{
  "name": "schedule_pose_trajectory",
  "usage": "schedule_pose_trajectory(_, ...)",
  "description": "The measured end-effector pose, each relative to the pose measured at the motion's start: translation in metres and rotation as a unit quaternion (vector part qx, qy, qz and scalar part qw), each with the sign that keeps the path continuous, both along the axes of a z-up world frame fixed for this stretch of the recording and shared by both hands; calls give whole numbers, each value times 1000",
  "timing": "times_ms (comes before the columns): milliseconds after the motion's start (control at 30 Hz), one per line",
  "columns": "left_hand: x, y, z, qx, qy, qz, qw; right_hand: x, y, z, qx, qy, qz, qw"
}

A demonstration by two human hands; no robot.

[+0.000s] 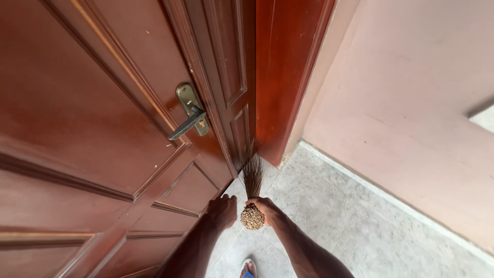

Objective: The person is sweeping the tiled floor of a balcony or entryway using a small hand broom.

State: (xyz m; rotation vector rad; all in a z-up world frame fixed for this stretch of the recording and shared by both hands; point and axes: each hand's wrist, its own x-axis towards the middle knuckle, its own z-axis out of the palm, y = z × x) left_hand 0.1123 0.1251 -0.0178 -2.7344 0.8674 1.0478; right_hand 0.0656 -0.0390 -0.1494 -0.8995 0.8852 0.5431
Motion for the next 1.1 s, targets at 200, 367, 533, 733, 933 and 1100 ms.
schedule_pose_trajectory(200, 21, 23, -13, -4, 11, 5, 1000, -38, 50, 14, -128, 74, 13, 989)
schedule_pose_trajectory(367, 23, 14, -21, -6, 10, -22, 1000, -30, 37, -25, -102, 61, 14, 993)
schedule_pose_trajectory(533, 24, 7, -30, -28, 18, -43, 999, -38, 26, -60, -65, 96, -79, 990)
schedule_pose_trajectory(733, 29, 9, -45, 4, 7, -51, 999, -61, 85, -27, -78, 25, -143, 986)
schedule_pose_trajectory(933, 28, -6, -13, -4, 52, -57, 997, -36, 71, -50, -86, 76, 8, 993)
schedule_pose_trajectory(1100, 32, 2, -39, -9, 24, -45, 999, -42, 71, -19, -142, 187, -96, 967)
